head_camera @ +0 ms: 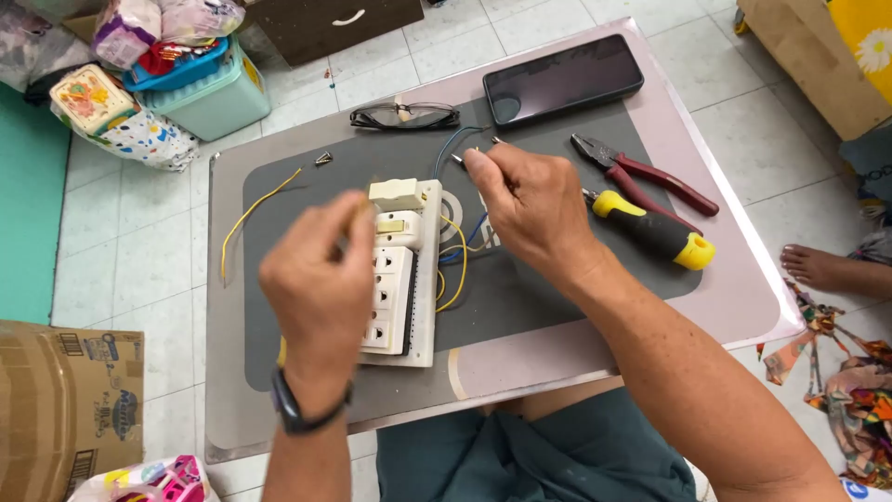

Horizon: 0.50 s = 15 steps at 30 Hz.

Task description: The person strips the insulation from yellow and blue wires using pliers and twists the exposed ends. They then use a screwdriver to loosen screws on a white electrical outlet, insert the wires into the terminals, and tighten the screws to secure the connections.

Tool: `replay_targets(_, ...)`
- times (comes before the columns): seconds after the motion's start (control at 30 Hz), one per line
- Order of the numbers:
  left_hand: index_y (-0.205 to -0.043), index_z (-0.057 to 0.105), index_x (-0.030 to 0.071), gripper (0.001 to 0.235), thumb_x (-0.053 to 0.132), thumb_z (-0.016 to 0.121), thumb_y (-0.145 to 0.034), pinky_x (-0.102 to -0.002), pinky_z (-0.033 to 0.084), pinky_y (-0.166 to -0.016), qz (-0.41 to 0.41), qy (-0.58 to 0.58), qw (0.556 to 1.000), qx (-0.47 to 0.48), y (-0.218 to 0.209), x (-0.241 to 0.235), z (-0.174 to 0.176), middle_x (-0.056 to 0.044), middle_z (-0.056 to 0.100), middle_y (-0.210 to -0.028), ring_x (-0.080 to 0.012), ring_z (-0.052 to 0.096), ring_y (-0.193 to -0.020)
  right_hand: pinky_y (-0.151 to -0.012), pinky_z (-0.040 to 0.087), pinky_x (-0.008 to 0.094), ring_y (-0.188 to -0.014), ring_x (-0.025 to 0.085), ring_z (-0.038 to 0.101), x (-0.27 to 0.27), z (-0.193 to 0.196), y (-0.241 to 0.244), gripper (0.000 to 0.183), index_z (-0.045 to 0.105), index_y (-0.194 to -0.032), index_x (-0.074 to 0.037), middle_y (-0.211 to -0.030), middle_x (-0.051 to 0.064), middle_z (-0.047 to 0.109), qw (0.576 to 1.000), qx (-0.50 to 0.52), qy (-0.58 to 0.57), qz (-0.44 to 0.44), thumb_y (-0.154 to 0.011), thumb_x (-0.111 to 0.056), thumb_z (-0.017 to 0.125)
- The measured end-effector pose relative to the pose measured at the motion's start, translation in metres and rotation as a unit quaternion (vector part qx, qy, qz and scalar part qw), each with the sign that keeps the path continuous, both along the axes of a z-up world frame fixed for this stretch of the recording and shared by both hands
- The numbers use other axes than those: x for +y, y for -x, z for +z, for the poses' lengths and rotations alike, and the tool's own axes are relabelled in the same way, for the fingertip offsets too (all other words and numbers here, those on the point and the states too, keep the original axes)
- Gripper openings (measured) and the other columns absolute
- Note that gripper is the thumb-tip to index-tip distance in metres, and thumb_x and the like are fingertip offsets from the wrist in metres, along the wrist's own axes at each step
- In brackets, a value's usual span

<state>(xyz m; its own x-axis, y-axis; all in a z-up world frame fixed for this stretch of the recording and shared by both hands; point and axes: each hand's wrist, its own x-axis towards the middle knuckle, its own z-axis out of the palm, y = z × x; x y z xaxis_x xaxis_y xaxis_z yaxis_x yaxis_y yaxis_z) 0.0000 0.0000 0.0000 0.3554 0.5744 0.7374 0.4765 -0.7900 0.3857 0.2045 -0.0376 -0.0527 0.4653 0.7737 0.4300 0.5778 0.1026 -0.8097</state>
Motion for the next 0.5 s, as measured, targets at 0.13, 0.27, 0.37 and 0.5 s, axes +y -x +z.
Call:
replay_targets(0.13,-0.102,0.072,0.016,0.023,0.016,0.081,-0.080,-0.032,0.051,-0.063,0.059,0.012,0.996,0.061,-0.002,-0.035,-0.019,0.000,0.065,-0.085,-0.0224,0.067,-0.075,-0.046,0.040,0.039,-0.041,0.036,0.041,-0.011,0.023,0.001,0.050,0.062,-0.059,-0.009,-0.043,0.016,0.048,0.998,0.006,0.061,0.008,-0.099,-0.039,0.057)
replay_targets(0.27,-0.134,0.046,0.025,0.086,0.058,0.079,-0.062,-0.057,0.050,-0.057,0.212,0.179,0.914,0.297,0.005,-0.047,-0.022,-0.008,0.048,-0.125,-0.0375,0.062,-0.092,-0.045,0.036,0.026,-0.041,0.011,0.042,-0.020,0.052,0.001,0.043,0.059,-0.055,-0.008,-0.044,0.005,0.050,0.949,0.240,0.172,0.110,-0.091,-0.032,0.064)
replay_targets(0.37,-0.141,0.037,0.032,0.087,0.060,0.069,-0.066,-0.057,0.048,-0.077,0.212,0.320,0.837,0.390,0.008,-0.037,-0.001,-0.004,0.050,-0.133,-0.0391,0.058,-0.107,-0.050,0.046,0.026,-0.046,0.015,0.054,-0.020,0.047,0.000,0.021,0.060,-0.067,-0.003,-0.059,0.008,0.061,0.918,0.327,0.117,0.188,-0.084,-0.013,0.068)
replay_targets(0.5,-0.142,0.049,0.030,0.082,0.043,0.078,-0.066,-0.044,0.051,-0.092,0.139,0.487,0.833,0.223,0.035,-0.012,0.000,-0.009,0.072,-0.110,-0.0321,0.065,-0.110,-0.062,0.060,0.032,-0.059,0.018,0.067,-0.018,0.034,0.007,0.014,0.071,-0.091,0.003,-0.070,0.017,0.069,0.897,0.388,0.043,0.206,-0.078,0.001,0.067)
